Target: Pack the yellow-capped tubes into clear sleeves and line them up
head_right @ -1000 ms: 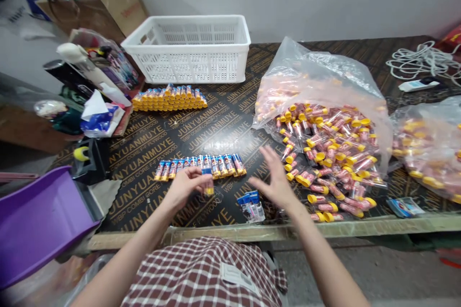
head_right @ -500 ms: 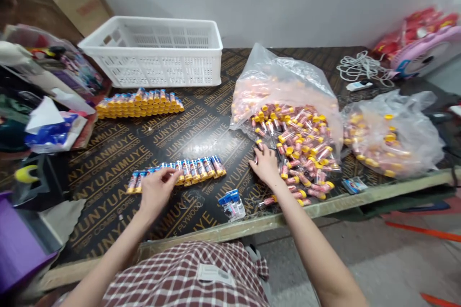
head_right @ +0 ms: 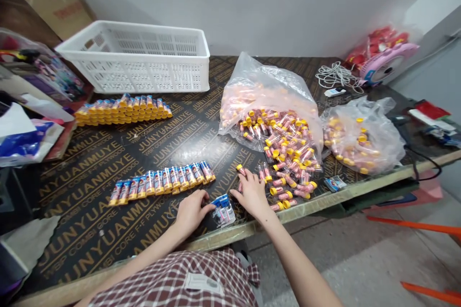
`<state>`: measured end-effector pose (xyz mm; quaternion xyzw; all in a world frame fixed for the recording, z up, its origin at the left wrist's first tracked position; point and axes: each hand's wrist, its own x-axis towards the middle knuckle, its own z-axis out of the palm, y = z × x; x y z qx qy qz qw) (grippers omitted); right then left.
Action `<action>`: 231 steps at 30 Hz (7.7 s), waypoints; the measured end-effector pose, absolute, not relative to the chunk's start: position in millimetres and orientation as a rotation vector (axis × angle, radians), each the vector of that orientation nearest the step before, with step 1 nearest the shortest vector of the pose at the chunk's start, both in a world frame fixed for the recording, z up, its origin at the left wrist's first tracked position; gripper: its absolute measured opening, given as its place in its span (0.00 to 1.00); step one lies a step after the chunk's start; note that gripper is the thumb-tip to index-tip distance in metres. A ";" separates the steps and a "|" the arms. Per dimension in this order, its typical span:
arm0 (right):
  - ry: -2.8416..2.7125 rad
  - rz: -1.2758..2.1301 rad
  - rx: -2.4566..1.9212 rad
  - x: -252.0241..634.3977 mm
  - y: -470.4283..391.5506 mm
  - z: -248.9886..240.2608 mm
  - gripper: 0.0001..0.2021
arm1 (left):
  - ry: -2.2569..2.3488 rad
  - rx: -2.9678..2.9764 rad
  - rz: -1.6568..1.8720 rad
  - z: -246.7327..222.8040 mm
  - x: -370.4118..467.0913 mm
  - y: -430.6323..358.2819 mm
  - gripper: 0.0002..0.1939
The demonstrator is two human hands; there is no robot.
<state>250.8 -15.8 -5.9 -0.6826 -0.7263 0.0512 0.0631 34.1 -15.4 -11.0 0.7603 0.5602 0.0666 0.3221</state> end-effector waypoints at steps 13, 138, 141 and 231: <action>-1.916 0.137 -2.027 249.3 39.9 -4.9 0.14 | 1.515 1.894 0.262 -17.6 33.7 -15.3 0.03; -1.654 0.417 -1.914 251.6 7.6 -10.4 0.21 | 1.345 1.940 0.310 -20.9 25.8 -14.5 0.06; -1.553 0.461 -1.792 245.9 5.2 -6.0 0.23 | 1.325 1.959 0.307 -24.5 25.0 -16.6 0.06; -1.797 0.522 -1.202 172.2 -50.3 28.8 0.32 | 0.914 0.588 0.872 49.3 3.3 -5.2 0.20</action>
